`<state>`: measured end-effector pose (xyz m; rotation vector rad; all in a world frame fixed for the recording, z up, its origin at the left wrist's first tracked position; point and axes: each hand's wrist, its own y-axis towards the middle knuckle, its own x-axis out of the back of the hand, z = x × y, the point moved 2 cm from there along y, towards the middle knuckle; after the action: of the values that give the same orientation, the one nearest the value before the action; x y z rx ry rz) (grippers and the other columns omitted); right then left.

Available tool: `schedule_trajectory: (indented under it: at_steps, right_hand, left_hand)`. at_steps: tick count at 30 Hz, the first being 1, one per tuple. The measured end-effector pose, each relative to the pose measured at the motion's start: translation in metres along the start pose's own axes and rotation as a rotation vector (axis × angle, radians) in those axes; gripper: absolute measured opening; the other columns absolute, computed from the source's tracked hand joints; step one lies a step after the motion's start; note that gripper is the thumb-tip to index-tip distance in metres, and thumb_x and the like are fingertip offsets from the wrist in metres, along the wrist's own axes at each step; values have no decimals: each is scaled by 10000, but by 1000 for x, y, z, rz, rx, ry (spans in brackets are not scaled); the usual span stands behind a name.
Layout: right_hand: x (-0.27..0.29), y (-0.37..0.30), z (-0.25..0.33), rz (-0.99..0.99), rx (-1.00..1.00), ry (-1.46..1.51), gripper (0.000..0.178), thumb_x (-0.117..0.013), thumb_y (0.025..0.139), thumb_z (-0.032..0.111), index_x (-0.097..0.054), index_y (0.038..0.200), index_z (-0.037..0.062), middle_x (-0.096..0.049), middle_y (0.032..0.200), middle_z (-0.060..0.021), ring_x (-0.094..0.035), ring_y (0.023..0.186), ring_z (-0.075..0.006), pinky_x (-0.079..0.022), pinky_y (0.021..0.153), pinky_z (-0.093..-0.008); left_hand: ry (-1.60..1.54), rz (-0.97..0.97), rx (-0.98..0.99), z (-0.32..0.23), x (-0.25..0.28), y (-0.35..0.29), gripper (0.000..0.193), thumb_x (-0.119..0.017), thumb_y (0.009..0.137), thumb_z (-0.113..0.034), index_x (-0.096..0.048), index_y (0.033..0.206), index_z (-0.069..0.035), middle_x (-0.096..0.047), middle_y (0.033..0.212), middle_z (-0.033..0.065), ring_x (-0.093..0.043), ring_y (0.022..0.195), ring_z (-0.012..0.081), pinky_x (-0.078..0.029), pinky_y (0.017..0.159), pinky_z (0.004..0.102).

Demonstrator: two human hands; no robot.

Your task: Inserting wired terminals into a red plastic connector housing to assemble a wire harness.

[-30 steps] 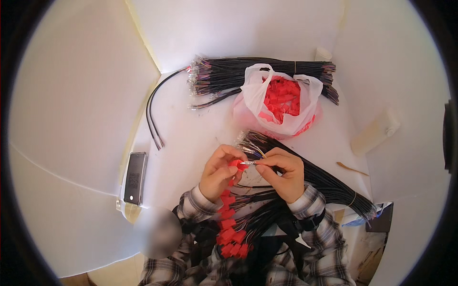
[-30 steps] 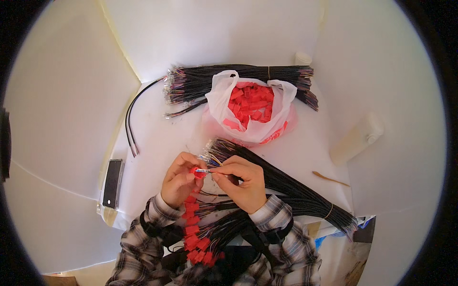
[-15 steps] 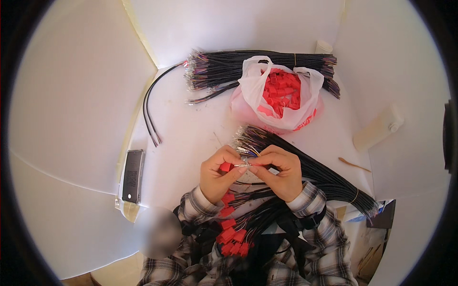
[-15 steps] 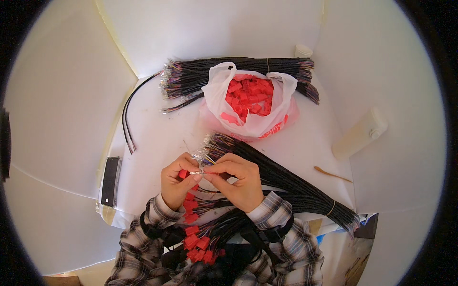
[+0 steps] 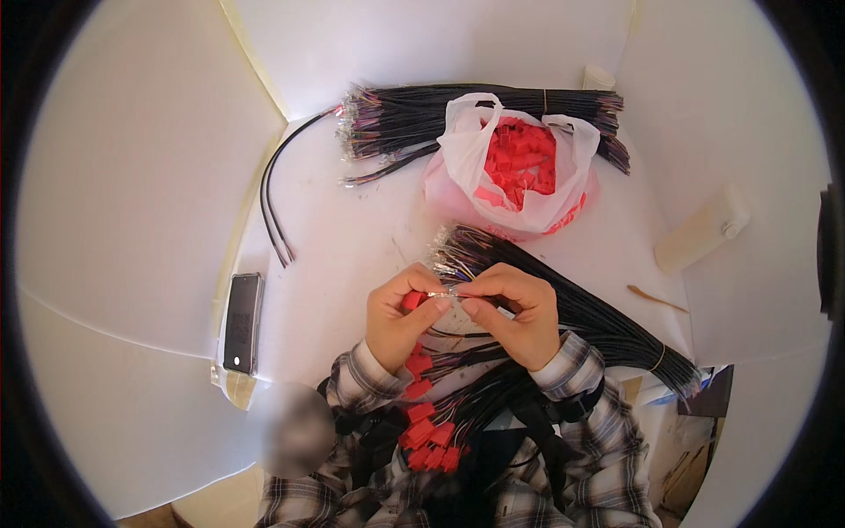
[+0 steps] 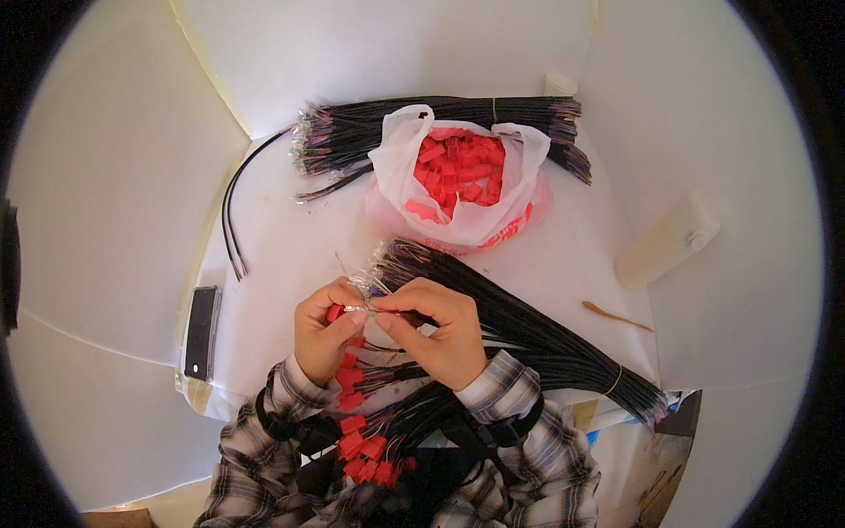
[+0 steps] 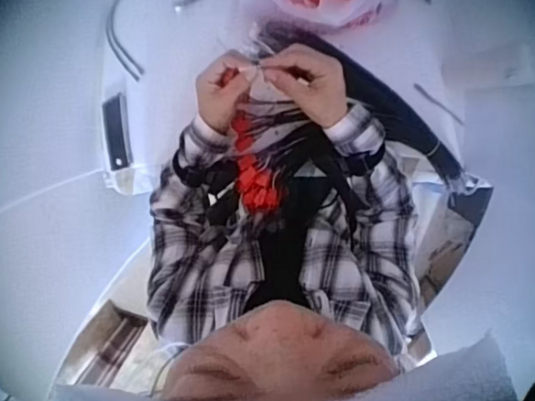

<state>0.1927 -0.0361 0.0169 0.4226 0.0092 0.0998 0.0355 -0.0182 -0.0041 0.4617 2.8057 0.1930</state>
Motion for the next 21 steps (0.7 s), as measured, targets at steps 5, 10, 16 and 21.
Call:
schedule_trajectory:
  at_steps: [5, 10, 16, 21]
  right_hand:
    - [1, 1, 4, 40, 87, -92, 134, -636, 719, -7, -633, 853, 8, -566, 764, -61, -532, 610, -83, -413, 518, -191]
    - [2, 1, 12, 110, -1, -211, 117, -656, 692, 19, -631, 806, 24, -558, 761, -77, -537, 594, -116, -410, 506, -217]
    - [8, 3, 16, -122, 221, -446, 104, -635, 608, 17, -570, 688, 30, -501, 704, -104, -506, 557, -213, -411, 507, -263]
    - [10, 1, 14, -148, 213, -443, 100, -631, 609, 22, -559, 678, 28, -499, 722, -107, -504, 560, -198, -406, 504, -253]
  left_hand:
    - [-63, -30, 42, 5, 2, 1, 57, -574, 776, 11, -541, 818, -10, -487, 772, 15, -417, 611, 44, -332, 514, 181]
    - [-137, -31, 108, 4, 0, 1, 127, -585, 784, -45, -519, 890, -23, -466, 754, 5, -385, 547, 40, -300, 461, 188]
    - [-567, 96, 154, 1, -1, 3, 277, -526, 798, -216, -437, 995, -42, -444, 886, 56, -386, 610, 99, -325, 533, 228]
    - [-409, 202, 74, 4, -2, 5, 217, -508, 790, -173, -473, 958, -41, -426, 965, 83, -417, 701, 126, -351, 598, 249]
